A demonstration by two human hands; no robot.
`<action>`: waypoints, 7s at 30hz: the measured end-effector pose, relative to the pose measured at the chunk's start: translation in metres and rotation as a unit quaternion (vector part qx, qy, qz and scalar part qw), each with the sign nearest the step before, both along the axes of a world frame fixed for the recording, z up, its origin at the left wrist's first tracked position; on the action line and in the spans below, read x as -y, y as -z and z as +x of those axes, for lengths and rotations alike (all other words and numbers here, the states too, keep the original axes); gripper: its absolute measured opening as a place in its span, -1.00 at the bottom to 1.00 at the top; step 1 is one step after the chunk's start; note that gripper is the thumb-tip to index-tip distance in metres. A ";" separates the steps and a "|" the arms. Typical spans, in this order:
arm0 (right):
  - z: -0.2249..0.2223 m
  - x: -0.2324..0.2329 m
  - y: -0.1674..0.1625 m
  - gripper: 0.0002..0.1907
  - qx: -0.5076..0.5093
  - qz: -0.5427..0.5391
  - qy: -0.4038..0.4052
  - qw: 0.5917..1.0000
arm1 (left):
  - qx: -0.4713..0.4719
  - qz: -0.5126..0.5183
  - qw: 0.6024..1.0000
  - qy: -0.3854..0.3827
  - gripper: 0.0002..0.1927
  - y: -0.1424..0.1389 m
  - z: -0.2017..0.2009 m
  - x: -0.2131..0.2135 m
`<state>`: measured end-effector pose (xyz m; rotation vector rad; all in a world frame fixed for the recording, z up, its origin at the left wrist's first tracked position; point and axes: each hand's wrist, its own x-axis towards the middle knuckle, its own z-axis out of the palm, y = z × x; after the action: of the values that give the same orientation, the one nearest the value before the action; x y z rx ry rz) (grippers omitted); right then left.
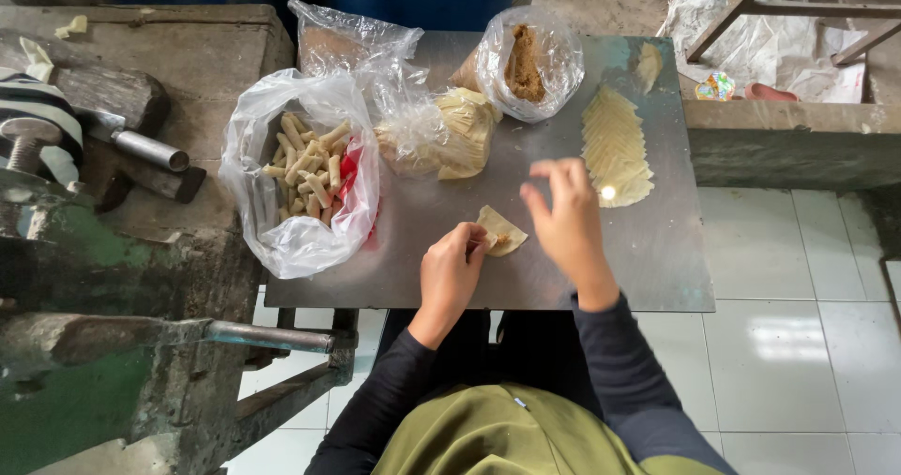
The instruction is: The person sits at a metal table and folds triangular pastry wrappers around a portion of brown filling taken from a plastic-lined container, pressing the edges closed by hand. Each folded piece is placed onto a growing stack of finished pieces on the table, and the person repeats this folding cycle throughout the episode.
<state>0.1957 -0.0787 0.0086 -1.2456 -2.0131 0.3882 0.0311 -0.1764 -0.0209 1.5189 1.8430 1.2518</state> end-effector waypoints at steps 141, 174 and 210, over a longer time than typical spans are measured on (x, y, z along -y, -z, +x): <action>0.139 -0.132 0.011 -0.95 -0.300 -0.287 0.019 0.909 | -0.287 0.130 0.932 0.179 -0.76 0.033 0.113 -0.135; -0.032 -0.138 -0.015 -0.78 0.061 0.111 -0.122 0.984 | -0.066 -0.003 0.997 0.036 -0.73 0.020 0.025 -0.074; -0.048 -0.207 -0.014 -0.92 -0.060 0.093 -0.150 0.982 | 0.003 -0.010 0.996 0.090 -0.52 0.006 0.023 -0.039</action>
<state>0.1478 0.1288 0.0230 -0.7882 -2.0828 0.3980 0.0545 -0.1372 -0.0271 1.6275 1.6682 1.1508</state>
